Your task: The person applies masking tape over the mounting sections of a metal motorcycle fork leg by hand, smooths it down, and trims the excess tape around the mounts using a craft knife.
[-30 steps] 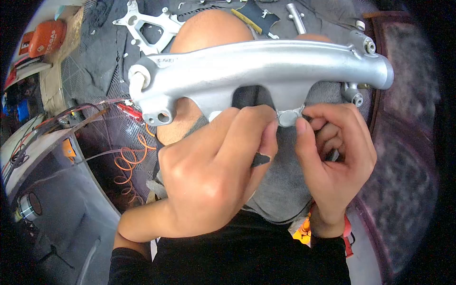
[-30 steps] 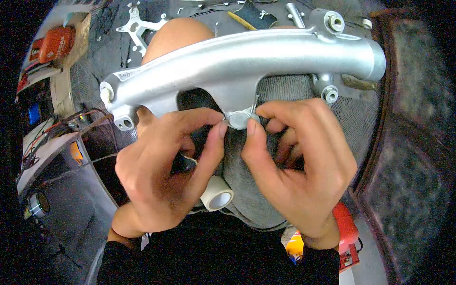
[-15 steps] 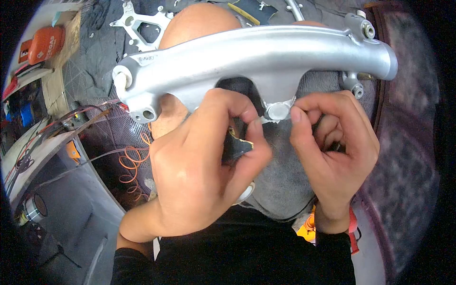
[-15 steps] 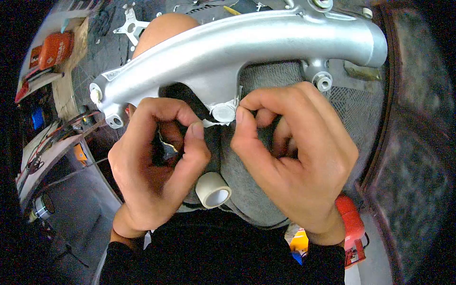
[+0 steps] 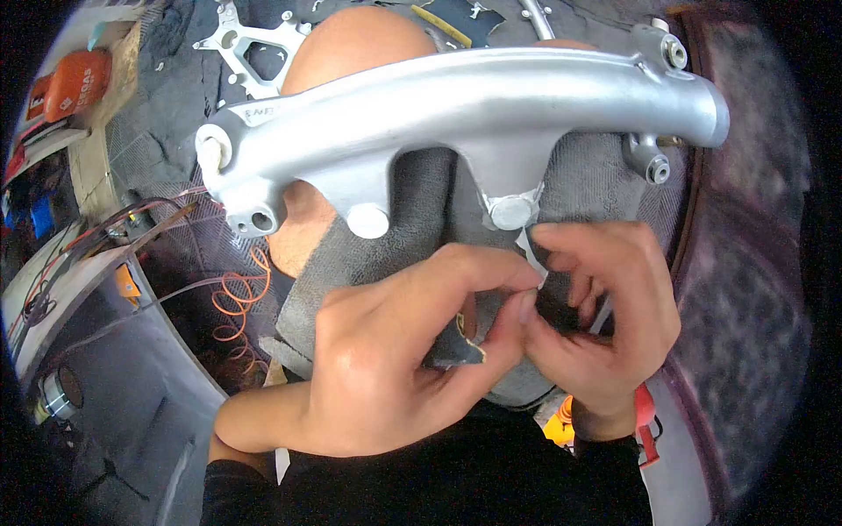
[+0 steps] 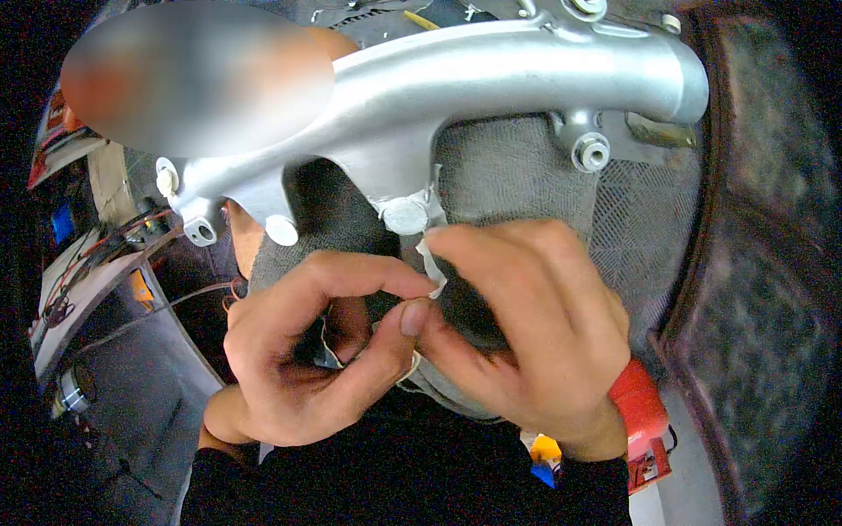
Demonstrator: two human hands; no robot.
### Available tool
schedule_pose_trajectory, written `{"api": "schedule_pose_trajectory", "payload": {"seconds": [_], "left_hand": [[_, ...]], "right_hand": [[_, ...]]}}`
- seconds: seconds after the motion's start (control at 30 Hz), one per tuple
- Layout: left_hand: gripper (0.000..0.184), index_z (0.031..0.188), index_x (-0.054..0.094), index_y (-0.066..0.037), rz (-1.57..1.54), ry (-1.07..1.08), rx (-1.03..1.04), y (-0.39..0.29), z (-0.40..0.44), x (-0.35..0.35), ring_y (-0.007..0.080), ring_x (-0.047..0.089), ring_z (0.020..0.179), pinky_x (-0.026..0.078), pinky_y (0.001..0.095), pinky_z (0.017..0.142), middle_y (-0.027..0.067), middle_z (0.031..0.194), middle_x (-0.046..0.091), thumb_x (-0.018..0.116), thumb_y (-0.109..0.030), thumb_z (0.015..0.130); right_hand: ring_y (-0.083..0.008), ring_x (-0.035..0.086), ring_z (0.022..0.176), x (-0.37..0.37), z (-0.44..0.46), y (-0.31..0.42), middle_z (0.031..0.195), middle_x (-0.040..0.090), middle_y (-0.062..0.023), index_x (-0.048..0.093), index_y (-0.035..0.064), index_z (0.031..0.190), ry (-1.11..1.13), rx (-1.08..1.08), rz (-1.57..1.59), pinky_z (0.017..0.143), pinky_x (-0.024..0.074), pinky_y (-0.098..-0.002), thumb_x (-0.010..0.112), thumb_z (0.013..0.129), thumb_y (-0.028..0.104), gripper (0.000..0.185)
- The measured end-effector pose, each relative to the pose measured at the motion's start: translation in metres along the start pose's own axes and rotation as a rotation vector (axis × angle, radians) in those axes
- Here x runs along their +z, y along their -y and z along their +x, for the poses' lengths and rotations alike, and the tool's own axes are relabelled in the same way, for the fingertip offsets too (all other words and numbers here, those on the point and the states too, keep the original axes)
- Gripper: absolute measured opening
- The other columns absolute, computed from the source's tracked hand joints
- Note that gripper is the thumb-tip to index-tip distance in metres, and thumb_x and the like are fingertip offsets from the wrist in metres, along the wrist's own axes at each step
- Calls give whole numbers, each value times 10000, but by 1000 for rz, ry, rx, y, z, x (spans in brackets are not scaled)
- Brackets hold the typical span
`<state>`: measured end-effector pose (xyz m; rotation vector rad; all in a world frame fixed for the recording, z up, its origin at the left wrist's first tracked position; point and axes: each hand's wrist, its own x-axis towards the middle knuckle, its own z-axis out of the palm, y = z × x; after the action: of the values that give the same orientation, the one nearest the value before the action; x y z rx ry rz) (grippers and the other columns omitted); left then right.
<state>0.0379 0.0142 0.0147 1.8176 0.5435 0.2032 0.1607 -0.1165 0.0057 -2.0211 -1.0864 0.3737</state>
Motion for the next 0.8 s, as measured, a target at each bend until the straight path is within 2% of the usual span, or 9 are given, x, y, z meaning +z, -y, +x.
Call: {"api": "schedule_pose_trajectory", "payload": {"seconds": [0.17, 0.37, 0.47, 0.5, 0.57, 0.6, 0.67, 0.77, 0.8], "left_hand": [[179, 1014, 711, 17, 7, -57, 8, 0, -6, 4, 17, 479, 490, 361, 187, 465, 17, 748, 672, 746, 11, 838], [202, 1016, 693, 7, 260, -235, -14, 3, 2, 4, 54, 488, 498, 378, 206, 504, 11, 651, 590, 784, -34, 840], [236, 1004, 692, -38, 377, -204, -99, 6, 8, 10, 121, 496, 531, 398, 264, 532, 63, 631, 571, 827, -127, 833], [236, 1004, 692, -38, 373, -209, -100, 7, 10, 9, 121, 496, 531, 398, 264, 532, 63, 631, 571, 827, -127, 833], [231, 976, 697, -38, 444, -219, -20, 9, 13, 8, 139, 505, 535, 415, 278, 564, 60, 635, 585, 838, -131, 819], [231, 976, 697, -38, 438, -219, -23, 8, 13, 8, 139, 505, 535, 415, 278, 564, 60, 635, 585, 838, -131, 819], [216, 954, 701, -37, 421, -198, -60, 5, 14, 7, 153, 519, 553, 420, 277, 587, 56, 639, 595, 838, -130, 816], [187, 951, 702, -36, 405, -191, -43, 9, 14, 5, 146, 515, 557, 416, 272, 617, 49, 639, 595, 821, -111, 828], [177, 950, 703, -36, 399, -187, -37, 9, 14, 5, 144, 513, 558, 415, 271, 628, 46, 639, 594, 815, -104, 832]], "right_hand": [[-70, 480, 576, 0, -3, -10, 848, 650, -58, 749, 22, 942, -23, -132, -72, 490, 346, -211, 794, 681, -41, 272], [-60, 482, 573, 1, -1, 1, 847, 684, -79, 747, 10, 919, -56, 1, -50, 493, 346, -209, 786, 735, -65, 202], [-57, 487, 574, 1, 0, 2, 838, 684, -85, 739, -4, 914, -80, 13, -60, 498, 342, -205, 774, 747, -76, 185], [-140, 583, 653, -2, 1, 2, 851, 694, -105, 726, -10, 938, -51, 19, -57, 562, 446, -256, 770, 757, -78, 198], [-224, 679, 731, -3, 1, 1, 863, 704, -124, 713, -16, 962, -16, 27, -58, 626, 549, -308, 767, 767, -80, 212], [-140, 598, 667, 0, 0, -1, 859, 698, -112, 717, -23, 932, -81, 44, -58, 573, 459, -253, 764, 769, -81, 179], [-57, 517, 603, 1, 0, -2, 855, 692, -99, 721, -31, 902, -145, 60, -60, 519, 369, -199, 760, 770, -81, 146], [-64, 533, 615, -3, 4, -6, 859, 697, -107, 718, -33, 898, -223, 85, -109, 530, 389, -198, 756, 778, -84, 136], [-67, 539, 620, -5, 6, -10, 866, 697, -108, 721, -31, 906, -184, -6, -93, 532, 393, -196, 756, 780, -80, 140]]}}
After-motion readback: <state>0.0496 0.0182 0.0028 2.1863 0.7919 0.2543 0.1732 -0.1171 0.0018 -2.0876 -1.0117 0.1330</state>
